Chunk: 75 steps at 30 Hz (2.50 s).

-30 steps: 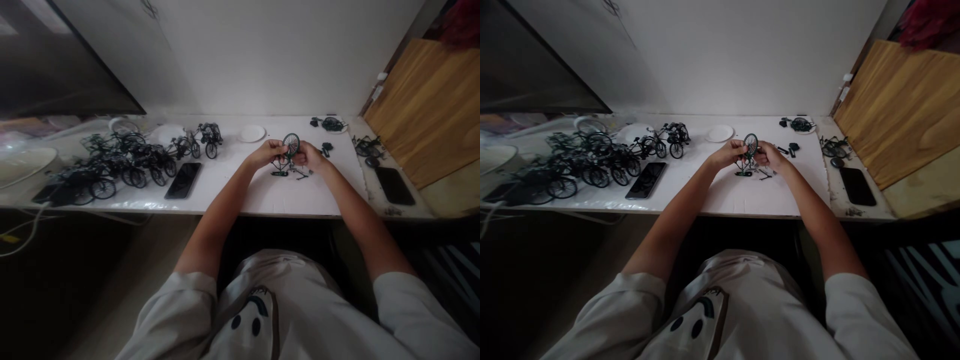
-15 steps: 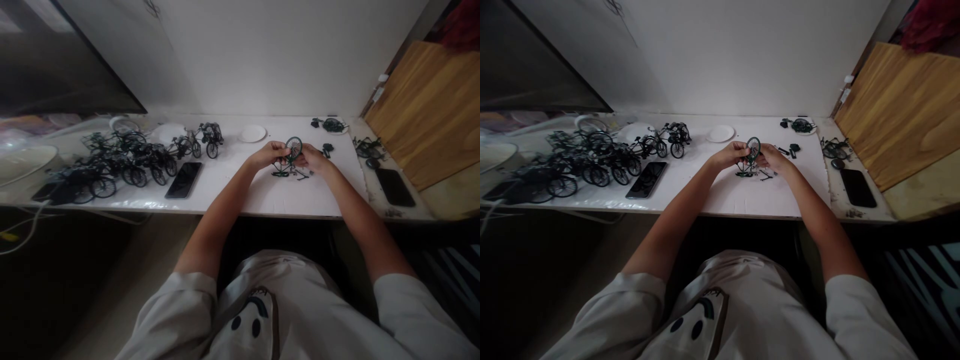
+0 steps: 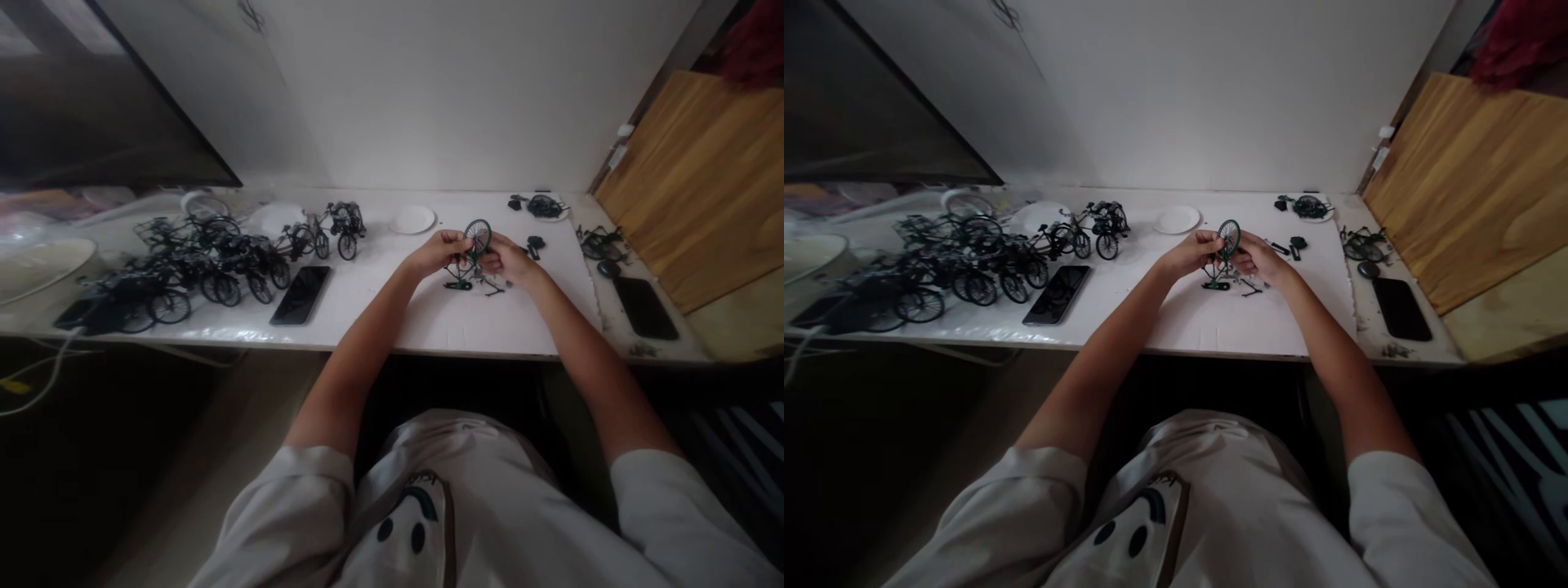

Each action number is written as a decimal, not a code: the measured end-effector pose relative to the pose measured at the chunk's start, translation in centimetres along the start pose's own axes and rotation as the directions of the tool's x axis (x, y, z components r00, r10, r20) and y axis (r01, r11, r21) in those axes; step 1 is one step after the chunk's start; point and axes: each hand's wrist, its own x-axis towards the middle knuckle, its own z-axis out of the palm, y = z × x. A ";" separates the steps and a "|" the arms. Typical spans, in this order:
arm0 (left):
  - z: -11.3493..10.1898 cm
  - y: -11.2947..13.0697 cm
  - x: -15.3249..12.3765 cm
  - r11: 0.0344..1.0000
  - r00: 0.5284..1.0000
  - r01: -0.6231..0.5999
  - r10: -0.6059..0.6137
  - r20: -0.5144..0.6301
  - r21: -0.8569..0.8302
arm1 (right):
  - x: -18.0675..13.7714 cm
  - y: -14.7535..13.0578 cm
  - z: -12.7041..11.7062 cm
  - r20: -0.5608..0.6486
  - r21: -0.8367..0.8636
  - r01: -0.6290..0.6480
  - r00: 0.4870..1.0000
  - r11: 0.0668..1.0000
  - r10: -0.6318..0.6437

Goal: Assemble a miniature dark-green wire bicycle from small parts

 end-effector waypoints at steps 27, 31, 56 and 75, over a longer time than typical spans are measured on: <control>0.2 -0.1 -0.1 0.998 0.999 0.044 -0.045 0.020 0.045 | 0.6 0.2 -0.5 0.003 0.027 -0.098 0.995 0.995 0.098; -0.1 -0.3 -0.2 0.996 0.997 0.059 -0.062 0.044 0.071 | 0.6 0.3 -0.6 -0.008 0.073 -0.110 0.994 0.991 0.110; -0.5 -0.5 0.0 0.991 0.996 0.062 -0.069 0.057 0.117 | 0.2 0.2 -0.2 0.037 -0.033 -0.009 0.999 0.999 0.010; -0.5 -0.5 -0.1 0.995 0.996 0.051 -0.057 0.069 0.080 | 0.2 0.2 -0.6 0.015 0.003 -0.072 0.997 0.997 0.072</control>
